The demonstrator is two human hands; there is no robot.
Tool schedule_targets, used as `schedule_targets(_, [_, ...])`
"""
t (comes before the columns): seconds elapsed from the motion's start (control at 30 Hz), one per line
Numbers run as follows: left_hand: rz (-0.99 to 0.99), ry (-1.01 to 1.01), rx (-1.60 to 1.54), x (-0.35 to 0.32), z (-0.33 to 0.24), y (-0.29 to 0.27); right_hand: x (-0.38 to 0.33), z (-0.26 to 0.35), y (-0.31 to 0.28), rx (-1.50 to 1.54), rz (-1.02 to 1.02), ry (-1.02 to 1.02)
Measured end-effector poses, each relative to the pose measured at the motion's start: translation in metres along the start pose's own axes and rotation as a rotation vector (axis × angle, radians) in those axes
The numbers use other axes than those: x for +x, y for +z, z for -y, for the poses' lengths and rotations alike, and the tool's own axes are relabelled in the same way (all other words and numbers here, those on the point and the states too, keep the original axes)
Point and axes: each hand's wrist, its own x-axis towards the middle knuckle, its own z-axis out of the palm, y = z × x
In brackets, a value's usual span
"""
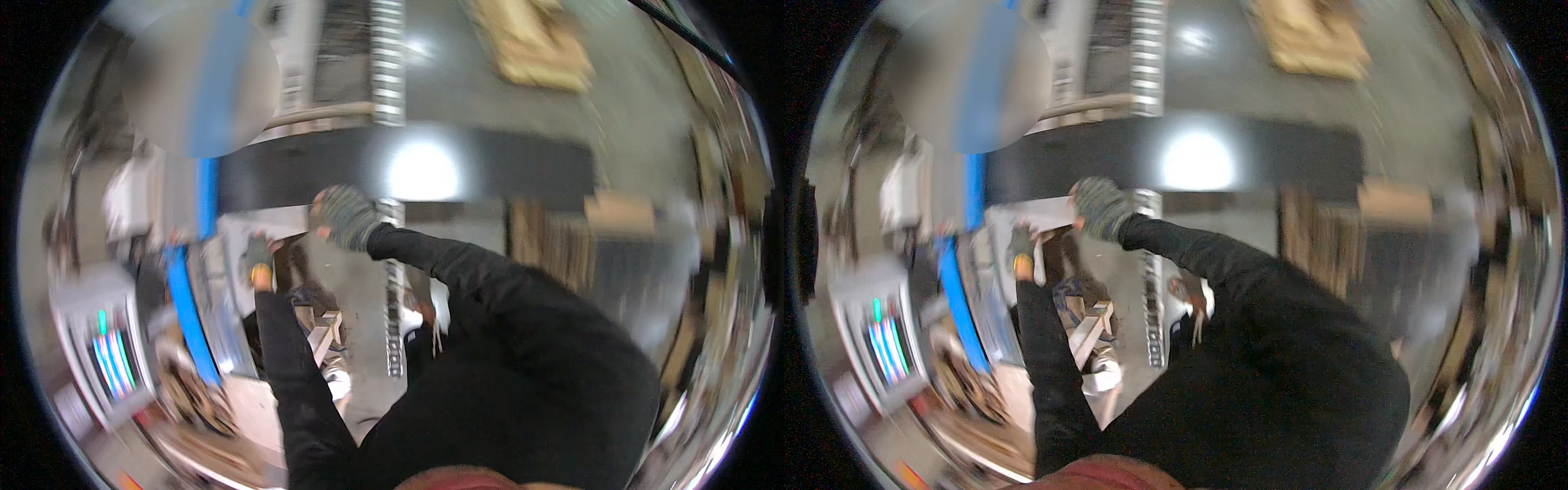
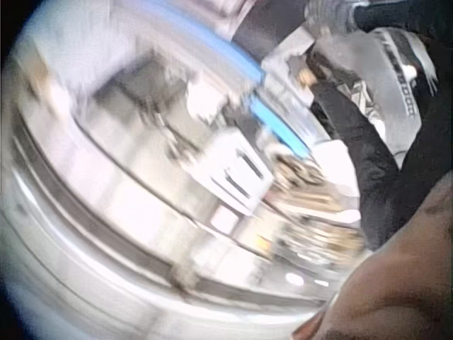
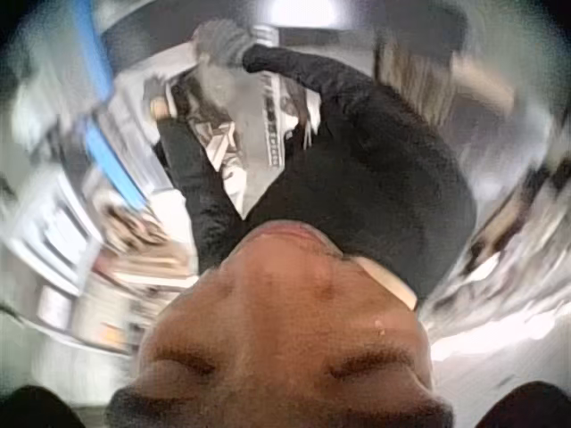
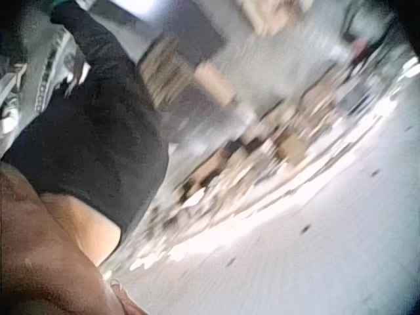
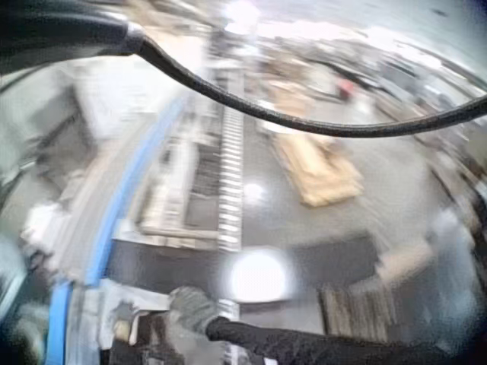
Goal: The person picks up a sheet of paper from a stack of dark wood panels and places it on a nearby table. They then repeatedly pick up individual dark wood panels from the stack and feed them into a large industrial machine for processing.
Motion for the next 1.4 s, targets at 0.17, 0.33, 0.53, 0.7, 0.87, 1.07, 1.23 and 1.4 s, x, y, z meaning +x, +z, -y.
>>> schedule_targets(0.17, [0.113, -0.331, 0.092, -0.145, 0.261, 0.201, -0.224, -0.005, -0.228, -0.234, 0.312, 0.584])
schedule_targets(0.33, [-0.406, -0.245, 0.34, -0.282, 0.287, 0.309, -0.531, -0.048, -0.418, -1.09, 0.121, 0.945])
schedule_targets(0.53, [-0.103, -0.197, 1.114, -0.272, 0.23, 0.327, -0.632, -0.056, -0.492, -0.781, -0.065, 1.754])
schedule_targets(0.7, [-0.255, 0.587, 1.761, -0.252, 0.172, 0.395, -0.559, -0.035, -0.417, -0.655, 0.019, 1.973])
schedule_targets(0.87, [0.51, 0.533, 1.25, -0.258, 0.213, 0.585, -0.551, -0.024, -0.38, -0.678, 0.044, 1.869])
schedule_targets(1.07, [0.834, -0.2, 1.135, -0.24, 0.407, 0.667, -0.516, -0.035, -0.336, -0.722, -0.399, 1.276])
schedule_targets(1.23, [0.874, -0.441, 1.025, -0.279, 0.456, 0.703, -0.501, -0.045, -0.359, -0.659, -0.267, 1.331])
schedule_targets(1.4, [0.754, -0.416, 1.051, -0.281, 0.461, 0.697, -0.518, -0.062, -0.415, -0.596, -0.179, 1.024])
